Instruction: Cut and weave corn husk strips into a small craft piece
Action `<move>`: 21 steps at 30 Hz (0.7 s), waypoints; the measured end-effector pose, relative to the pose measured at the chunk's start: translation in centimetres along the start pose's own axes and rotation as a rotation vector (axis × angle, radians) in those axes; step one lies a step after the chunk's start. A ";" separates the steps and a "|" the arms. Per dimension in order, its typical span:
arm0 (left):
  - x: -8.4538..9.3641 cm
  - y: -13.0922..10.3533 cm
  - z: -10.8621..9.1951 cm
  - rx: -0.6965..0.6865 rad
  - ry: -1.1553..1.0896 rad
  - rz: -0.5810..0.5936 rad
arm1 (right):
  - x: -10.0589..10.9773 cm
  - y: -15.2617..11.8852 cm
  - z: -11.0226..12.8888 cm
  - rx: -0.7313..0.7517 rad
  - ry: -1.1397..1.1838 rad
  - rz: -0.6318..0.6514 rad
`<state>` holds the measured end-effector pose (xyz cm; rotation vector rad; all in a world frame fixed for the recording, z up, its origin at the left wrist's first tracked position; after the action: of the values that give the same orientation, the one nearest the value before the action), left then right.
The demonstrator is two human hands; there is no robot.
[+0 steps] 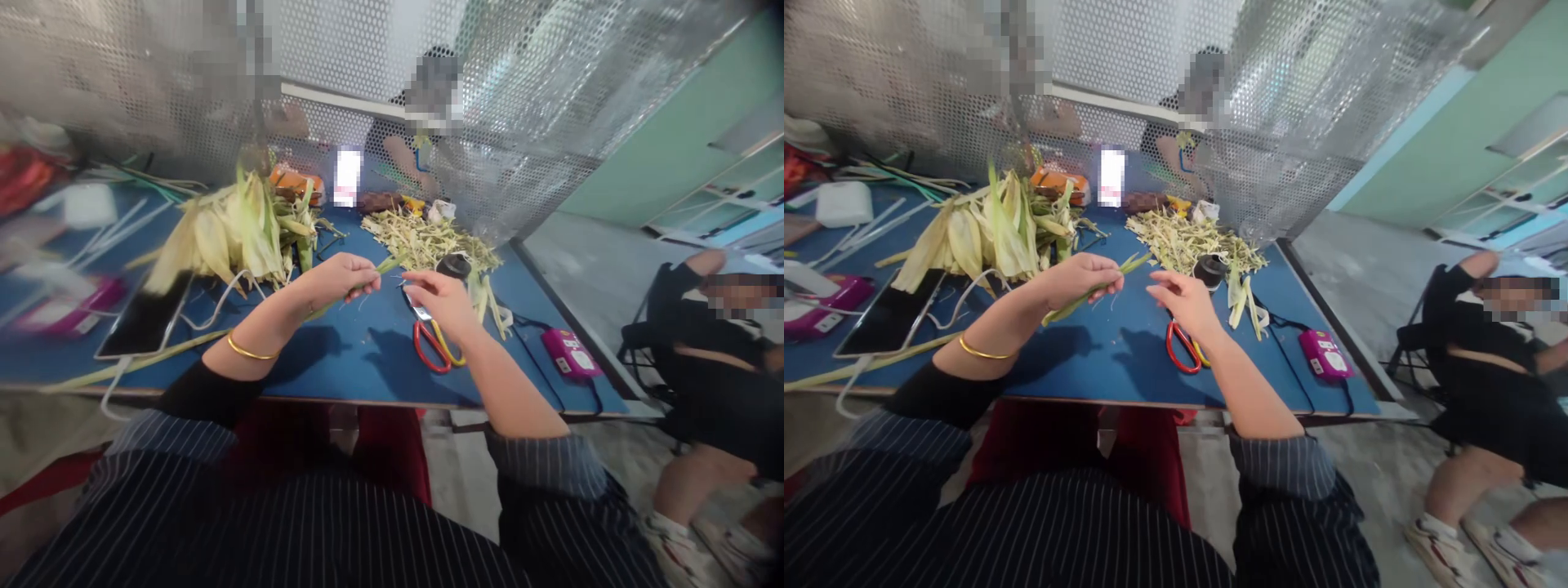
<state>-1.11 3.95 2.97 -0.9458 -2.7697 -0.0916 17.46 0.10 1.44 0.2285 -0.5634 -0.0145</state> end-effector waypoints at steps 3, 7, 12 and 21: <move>-0.8 -0.1 -0.2 -0.006 -0.002 0.046 | -2.4 2.2 0.1 -0.003 0.488 0.122; -1.1 0.4 0.6 0.049 0.001 0.047 | -3.9 2.9 -0.3 0.001 0.663 0.146; -2.1 1.0 1.9 0.130 0.006 0.092 | -3.8 2.0 -0.9 0.002 0.660 0.151; -2.8 1.2 2.5 0.208 -0.212 0.114 | -3.7 2.1 -1.5 -0.006 0.756 0.077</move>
<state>1.33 3.50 -0.14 -1.1111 -2.8318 0.3271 15.02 2.69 -1.25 0.1889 0.1812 0.1401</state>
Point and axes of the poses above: each hand's wrist, its own y-axis towards the middle knuckle, its own x-axis out of the back of the hand, z = x × y, the point moved 5 cm from there along y, towards the middle knuckle
